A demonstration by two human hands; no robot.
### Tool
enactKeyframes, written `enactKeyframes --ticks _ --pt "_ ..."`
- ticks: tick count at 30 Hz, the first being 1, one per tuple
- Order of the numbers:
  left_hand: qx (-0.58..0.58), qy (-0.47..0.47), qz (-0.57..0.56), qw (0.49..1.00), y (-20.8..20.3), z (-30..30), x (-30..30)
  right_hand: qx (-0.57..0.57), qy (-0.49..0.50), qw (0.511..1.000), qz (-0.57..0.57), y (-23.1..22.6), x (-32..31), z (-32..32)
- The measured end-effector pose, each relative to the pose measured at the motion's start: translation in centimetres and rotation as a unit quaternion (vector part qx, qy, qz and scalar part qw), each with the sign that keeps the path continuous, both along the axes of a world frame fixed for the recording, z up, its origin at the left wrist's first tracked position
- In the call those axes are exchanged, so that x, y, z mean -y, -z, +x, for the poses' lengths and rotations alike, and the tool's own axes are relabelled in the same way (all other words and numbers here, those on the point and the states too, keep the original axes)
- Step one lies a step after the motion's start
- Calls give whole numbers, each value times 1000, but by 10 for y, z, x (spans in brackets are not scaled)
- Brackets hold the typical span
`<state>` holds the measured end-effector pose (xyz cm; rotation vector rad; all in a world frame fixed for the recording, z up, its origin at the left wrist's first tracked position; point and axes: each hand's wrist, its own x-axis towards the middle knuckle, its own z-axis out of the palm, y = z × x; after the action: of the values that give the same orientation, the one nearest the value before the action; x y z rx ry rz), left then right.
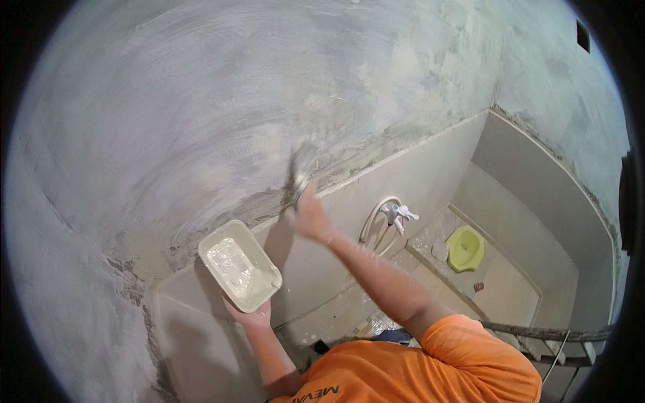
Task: The person applies white putty to a wall using a putty knife, scraping the material from a small plastic container.
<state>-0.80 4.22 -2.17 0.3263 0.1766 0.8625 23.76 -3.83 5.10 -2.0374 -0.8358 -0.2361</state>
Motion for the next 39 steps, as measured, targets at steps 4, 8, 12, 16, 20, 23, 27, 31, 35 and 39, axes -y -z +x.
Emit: enactKeyframes --ticks 4,8,12,16,20,23,27,31,35,39 --pt "-4 -114 -29 993 5 -20 -41 -100 -163 980 -45 1 47 -51" --pt "-33 -143 24 989 3 -32 -29 19 -13 998 65 -61 90 25" --pt "-26 -112 38 993 12 -41 -28 51 74 993 72 -93 55 79" --pt "-46 -117 40 991 -9 -46 -16 76 31 997 15 -13 -8 32" --pt "-185 -218 131 949 -7 -48 -17 -60 -77 995 -24 16 37 -44" --pt "-42 -127 54 990 -16 -54 -24 54 17 997 61 34 60 -4" --pt "-16 -103 68 992 9 -55 -27 -102 56 989 86 -57 87 72" --pt "-32 -98 31 994 7 -46 -18 -175 -4 984 32 -51 26 39" --pt "-144 -158 106 971 -5 -36 -14 -133 -103 984 -51 10 -4 -57" --pt "-36 -142 49 988 -32 -27 -4 -32 -72 996 47 18 72 -27"
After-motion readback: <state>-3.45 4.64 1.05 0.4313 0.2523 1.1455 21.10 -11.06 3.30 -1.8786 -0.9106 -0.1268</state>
